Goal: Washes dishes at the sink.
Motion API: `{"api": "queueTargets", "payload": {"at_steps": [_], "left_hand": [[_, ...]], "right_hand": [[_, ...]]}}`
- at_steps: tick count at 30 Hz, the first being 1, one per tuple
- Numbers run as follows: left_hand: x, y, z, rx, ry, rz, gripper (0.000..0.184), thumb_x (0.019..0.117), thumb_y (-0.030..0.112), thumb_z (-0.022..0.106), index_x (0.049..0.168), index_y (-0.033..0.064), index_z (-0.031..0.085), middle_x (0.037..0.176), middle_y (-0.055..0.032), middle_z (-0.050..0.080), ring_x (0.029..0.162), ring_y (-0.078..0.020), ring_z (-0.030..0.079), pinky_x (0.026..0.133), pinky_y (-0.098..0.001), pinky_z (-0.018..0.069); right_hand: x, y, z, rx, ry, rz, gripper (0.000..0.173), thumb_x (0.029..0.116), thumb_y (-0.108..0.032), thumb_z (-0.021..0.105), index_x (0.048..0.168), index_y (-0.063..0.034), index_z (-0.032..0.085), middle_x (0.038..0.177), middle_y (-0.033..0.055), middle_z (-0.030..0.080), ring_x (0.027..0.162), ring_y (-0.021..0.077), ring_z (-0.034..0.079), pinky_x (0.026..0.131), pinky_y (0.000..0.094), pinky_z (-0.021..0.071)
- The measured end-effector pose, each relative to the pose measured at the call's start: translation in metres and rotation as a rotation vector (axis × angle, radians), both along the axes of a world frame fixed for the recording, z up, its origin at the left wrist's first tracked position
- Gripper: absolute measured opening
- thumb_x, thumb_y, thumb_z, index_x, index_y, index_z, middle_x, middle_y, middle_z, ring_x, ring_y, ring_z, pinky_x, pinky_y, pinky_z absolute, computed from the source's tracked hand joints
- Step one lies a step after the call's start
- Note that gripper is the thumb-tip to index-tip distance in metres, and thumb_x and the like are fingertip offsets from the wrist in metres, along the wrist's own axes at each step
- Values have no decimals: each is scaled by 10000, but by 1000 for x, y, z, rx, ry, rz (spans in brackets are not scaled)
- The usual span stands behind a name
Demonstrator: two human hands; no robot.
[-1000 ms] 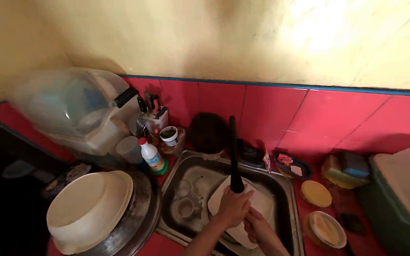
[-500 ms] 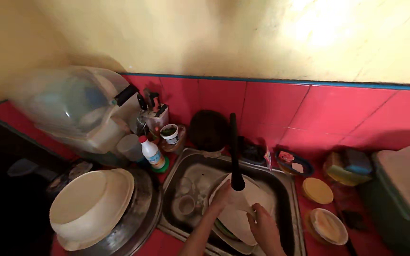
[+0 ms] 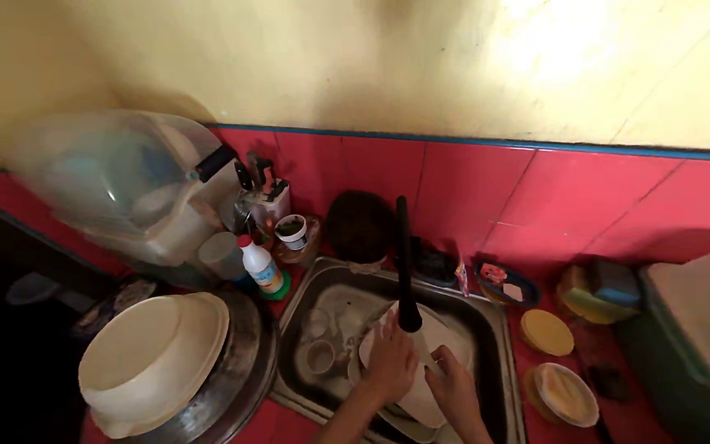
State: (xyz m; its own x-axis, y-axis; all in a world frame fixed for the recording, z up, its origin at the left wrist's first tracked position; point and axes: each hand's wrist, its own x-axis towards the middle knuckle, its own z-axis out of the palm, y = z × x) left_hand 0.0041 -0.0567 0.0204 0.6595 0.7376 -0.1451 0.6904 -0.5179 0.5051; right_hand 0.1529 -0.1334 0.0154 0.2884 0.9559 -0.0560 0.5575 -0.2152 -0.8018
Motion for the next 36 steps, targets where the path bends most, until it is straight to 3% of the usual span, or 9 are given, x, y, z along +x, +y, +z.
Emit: {"api": "queueTargets", "payload": {"at_steps": [4, 10, 15, 20, 24, 27, 31, 34, 36], "left_hand": [[13, -22, 1, -43, -146, -112, 608, 1101, 311, 304, 1610, -10, 221, 1697, -164, 170, 1579, -298, 132, 1253, -596, 59], [1, 8, 12, -26, -21, 90, 545, 1082, 330, 353, 1528, 30, 443, 1692, -173, 182, 1578, -380, 17, 1231, -639, -45], [17, -22, 5, -36, -193, -133, 594, 1089, 262, 329, 1607, -11, 232, 1694, -160, 187, 1578, -298, 137, 1246, -607, 74], [-2, 17, 2, 6, 31, 69, 534, 1084, 342, 339, 1525, 68, 465, 1702, -147, 166, 1581, -363, 4, 1240, -624, -34], [22, -27, 1, -14, -209, -45, 604, 1081, 276, 321, 1591, -40, 257, 1678, -210, 203, 1572, -357, 131, 1218, -676, 48], [16, -20, -5, 9, -244, -131, 561, 1087, 249, 322, 1609, 46, 285, 1691, -130, 222, 1572, -293, 171, 1233, -647, 84], [-18, 22, -14, -53, -22, 167, 574, 1105, 402, 285, 1624, 157, 295, 1701, -164, 154, 1576, -384, 53, 1221, -680, -4], [-16, 23, -22, -81, -204, 416, 654, 1098, 408, 270, 1622, 22, 207, 1695, -206, 128, 1571, -404, 51, 1235, -646, 39], [-1, 4, -18, -70, -409, 442, 628, 1092, 312, 314, 1591, -59, 228, 1667, -264, 173, 1559, -416, 126, 1247, -598, 113]], "right_hand": [[7, 8, -4, 36, 69, 16, 269, 854, -14, 686, 1115, 29, 639, 981, 153, 719, 904, 287, 706, 807, 505, 570], [4, -3, 10, 8, 59, 20, 234, 864, -55, 699, 1078, 23, 643, 854, 148, 693, 751, 271, 682, 681, 466, 563], [13, 4, 2, 75, 124, 12, 270, 847, 6, 683, 1108, 53, 635, 995, 163, 718, 923, 271, 704, 835, 481, 574], [11, -5, 10, 21, 16, 13, 232, 874, -65, 688, 1089, 13, 648, 880, 147, 699, 772, 280, 690, 695, 489, 572], [10, 4, 0, 116, 68, 21, 251, 863, -20, 681, 1103, 39, 640, 952, 156, 715, 876, 284, 707, 783, 501, 576], [15, 1, -1, 139, 67, 12, 246, 858, -31, 694, 1086, 37, 633, 920, 140, 712, 832, 251, 701, 750, 464, 579], [9, -12, 8, 83, 8, -17, 242, 876, -47, 686, 1100, 30, 637, 892, 156, 706, 782, 282, 701, 694, 485, 579], [6, -8, 4, 72, 49, -49, 261, 919, -109, 691, 1124, 38, 623, 913, 164, 706, 804, 277, 702, 724, 472, 583], [3, -1, -2, -9, 212, -77, 250, 995, -173, 622, 1136, 34, 628, 821, 122, 660, 674, 203, 629, 619, 386, 538]]}}
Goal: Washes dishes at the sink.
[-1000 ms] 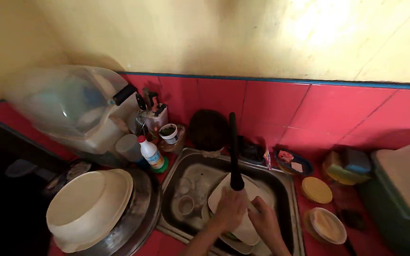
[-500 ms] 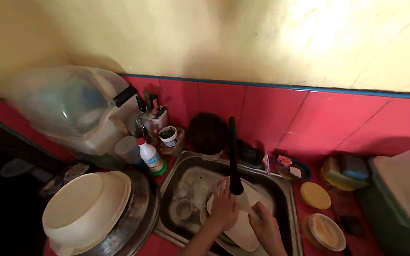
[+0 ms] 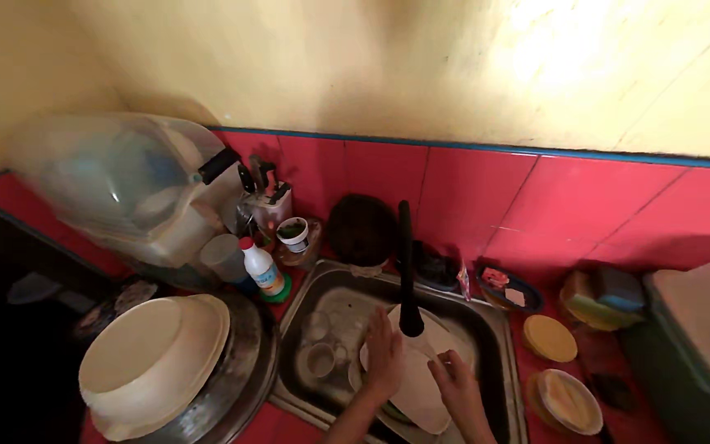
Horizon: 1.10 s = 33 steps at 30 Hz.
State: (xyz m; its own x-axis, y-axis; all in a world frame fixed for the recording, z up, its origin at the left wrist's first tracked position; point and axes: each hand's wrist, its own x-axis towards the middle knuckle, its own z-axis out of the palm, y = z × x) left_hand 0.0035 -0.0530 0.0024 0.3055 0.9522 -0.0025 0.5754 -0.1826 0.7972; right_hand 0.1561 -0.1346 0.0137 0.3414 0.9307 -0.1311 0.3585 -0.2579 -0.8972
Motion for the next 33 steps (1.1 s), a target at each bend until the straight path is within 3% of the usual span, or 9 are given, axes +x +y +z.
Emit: {"api": "queueTargets", "payload": {"at_steps": [2, 7, 11, 18, 21, 23, 25, 27, 33], "left_hand": [[16, -21, 5, 51, -80, -130, 576, 1089, 275, 346, 1538, -87, 347, 1623, -291, 280, 1537, -425, 211, 1248, -624, 100], [33, -4, 10, -6, 99, -331, 620, 1097, 411, 267, 1640, 114, 222, 1682, -118, 256, 1571, -295, 170, 1209, -701, -21], [19, 39, 36, -225, 162, -78, 520, 1026, 327, 566, 1497, 114, 504, 1508, -131, 523, 1443, -304, 425, 1207, -621, 209], [36, 2, 17, 87, 255, -482, 551, 1102, 375, 289, 1606, 160, 348, 1689, -81, 247, 1573, -307, 150, 1221, -654, 55], [32, 14, 21, -190, 108, -236, 771, 987, 574, 531, 1624, 203, 304, 1690, -157, 200, 1561, -406, 121, 1182, -746, 18], [31, 27, 23, -419, -208, 3, 1035, 859, 403, 786, 1638, 95, 176, 1684, -234, 117, 1541, -454, 129, 1202, -699, 129], [31, 29, 27, -593, -557, 108, 885, 955, 85, 678, 1630, 79, 105, 1615, -205, 310, 1418, -307, 419, 1125, -467, 413], [30, 29, 29, -767, -935, 302, 507, 1025, -2, 453, 1507, 53, 307, 1300, -185, 560, 1067, -254, 621, 851, -420, 553], [17, 23, 22, -823, -1184, 389, 352, 1022, -47, 447, 1366, -6, 383, 1081, -145, 620, 891, -190, 662, 805, -346, 577]], "right_hand": [[-7, 7, -3, -98, 275, -41, 260, 1070, -201, 491, 1093, 9, 641, 701, 34, 575, 529, 106, 530, 478, 270, 464], [-20, 1, 9, -160, 535, -61, 321, 1108, -224, 373, 1003, -41, 614, 580, -28, 489, 428, 53, 423, 398, 219, 375], [-12, -13, 17, -211, 524, 70, 338, 1107, -191, 341, 1095, 2, 619, 549, -53, 427, 409, 41, 379, 385, 212, 347], [-10, 2, 4, -183, 610, -30, 305, 1111, -192, 347, 946, -66, 570, 543, -47, 450, 394, 36, 370, 369, 201, 336], [-15, -3, 6, -141, 167, 74, 300, 1085, -171, 402, 1067, -5, 651, 644, 10, 498, 504, 101, 450, 477, 284, 411], [-25, -4, 21, -149, -146, 96, 311, 1085, -174, 444, 1176, 39, 651, 794, 166, 648, 697, 291, 634, 672, 486, 527], [-29, -3, 20, -112, -269, 48, 311, 1075, -201, 487, 1224, 38, 620, 815, 206, 682, 745, 372, 689, 703, 565, 545], [-21, 7, 6, -82, -196, 50, 321, 1055, -220, 520, 1238, 35, 587, 785, 172, 647, 693, 318, 650, 655, 519, 541], [-9, 63, 6, -219, 244, 151, 250, 1028, -218, 592, 1054, 25, 644, 803, 62, 645, 657, 122, 612, 622, 301, 527]]}}
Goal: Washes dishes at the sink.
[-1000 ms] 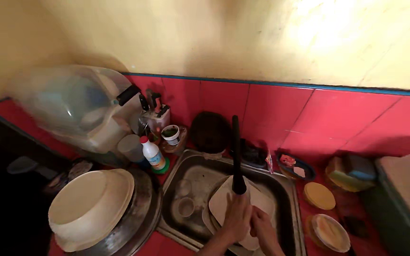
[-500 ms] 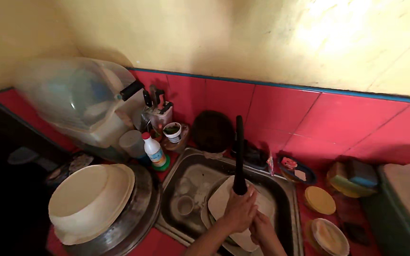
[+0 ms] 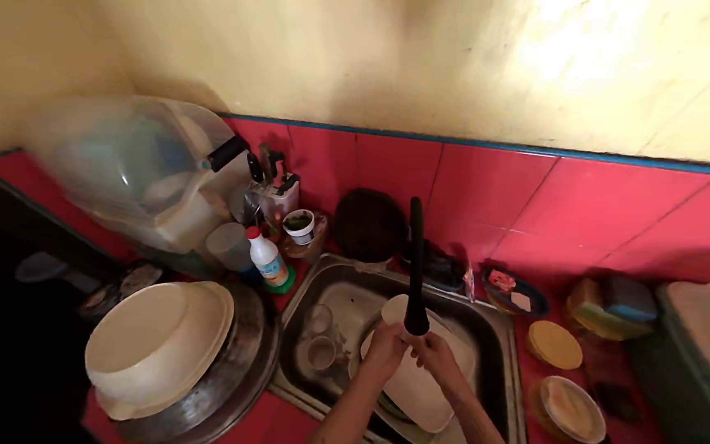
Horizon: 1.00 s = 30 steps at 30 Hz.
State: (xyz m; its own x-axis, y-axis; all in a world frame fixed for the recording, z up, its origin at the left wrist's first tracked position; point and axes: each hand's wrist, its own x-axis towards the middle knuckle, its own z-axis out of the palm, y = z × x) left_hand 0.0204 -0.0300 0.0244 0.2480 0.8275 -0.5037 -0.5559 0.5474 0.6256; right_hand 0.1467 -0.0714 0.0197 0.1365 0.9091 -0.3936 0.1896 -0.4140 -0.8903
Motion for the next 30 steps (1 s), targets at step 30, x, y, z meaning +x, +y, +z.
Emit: {"api": "queueTargets", "payload": {"at_steps": [30], "left_hand": [[-22, 20, 8, 64, 117, 175, 427, 1044, -37, 451, 1454, -33, 331, 1262, -211, 556, 1040, -226, 634, 897, -364, 558]], "right_hand": [[15, 15, -13, 124, -56, 417, 246, 1028, -84, 511, 1206, 53, 609, 968, 91, 692, 851, 137, 674, 843, 335, 566]]}}
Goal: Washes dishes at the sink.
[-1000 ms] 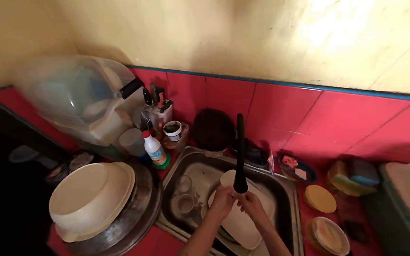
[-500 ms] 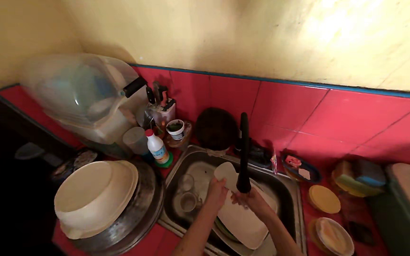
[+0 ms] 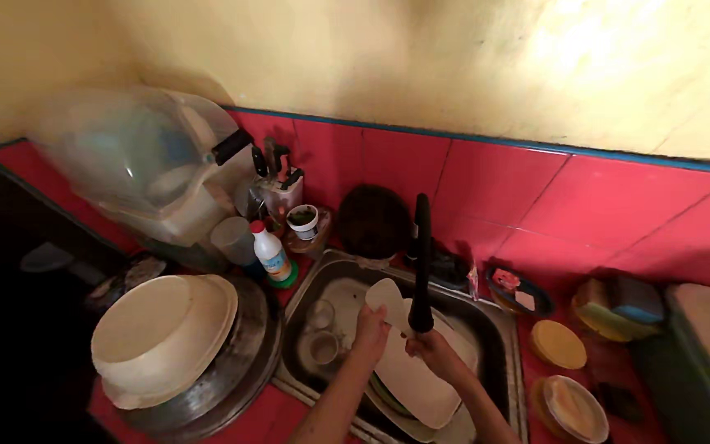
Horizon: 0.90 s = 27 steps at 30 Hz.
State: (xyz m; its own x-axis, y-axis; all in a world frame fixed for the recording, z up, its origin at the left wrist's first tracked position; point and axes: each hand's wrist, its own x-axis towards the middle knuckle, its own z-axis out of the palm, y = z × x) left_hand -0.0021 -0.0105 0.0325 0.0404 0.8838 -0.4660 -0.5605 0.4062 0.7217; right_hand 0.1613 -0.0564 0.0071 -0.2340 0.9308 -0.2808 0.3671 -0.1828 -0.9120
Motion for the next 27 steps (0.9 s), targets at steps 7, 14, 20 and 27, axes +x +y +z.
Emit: {"api": "queueTargets", "payload": {"at_steps": [7, 14, 20, 27], "left_hand": [[-24, -35, -24, 399, 582, -422, 728, 999, 253, 613, 1583, -15, 269, 1608, -230, 342, 1471, -310, 384, 1187, -449, 366], [-62, -53, -58, 255, 1288, -460, 720, 904, 160, 693, 1538, -6, 393, 1610, -298, 286, 1486, -459, 298, 1209, -551, 292], [-113, -48, -71, 147, 1465, -409, 751, 885, 293, 762, 1514, 31, 447, 1588, -314, 311, 1486, -515, 248, 1167, -680, 255], [-143, -53, -94, 114, 1376, -494, 965, 844, 150, 795, 1585, -51, 210, 1601, -327, 261, 1452, -454, 364, 1165, -504, 386]], "right_hand": [[-3, 11, -1, -144, 269, -214, 266, 1035, -118, 504, 1286, -63, 569, 737, -47, 514, 531, 22, 429, 479, 199, 384], [-26, 51, -3, -362, 777, -181, 353, 1117, -249, 345, 1231, -29, 596, 764, -10, 569, 552, 49, 507, 501, 182, 451], [-20, 28, 1, -331, 745, -169, 357, 989, -18, 554, 1337, -50, 479, 1068, 62, 667, 793, 121, 661, 680, 260, 559], [-5, 2, -12, -400, 497, -318, 270, 1097, -218, 422, 992, -50, 605, 554, -62, 435, 399, 13, 369, 373, 160, 327]]}}
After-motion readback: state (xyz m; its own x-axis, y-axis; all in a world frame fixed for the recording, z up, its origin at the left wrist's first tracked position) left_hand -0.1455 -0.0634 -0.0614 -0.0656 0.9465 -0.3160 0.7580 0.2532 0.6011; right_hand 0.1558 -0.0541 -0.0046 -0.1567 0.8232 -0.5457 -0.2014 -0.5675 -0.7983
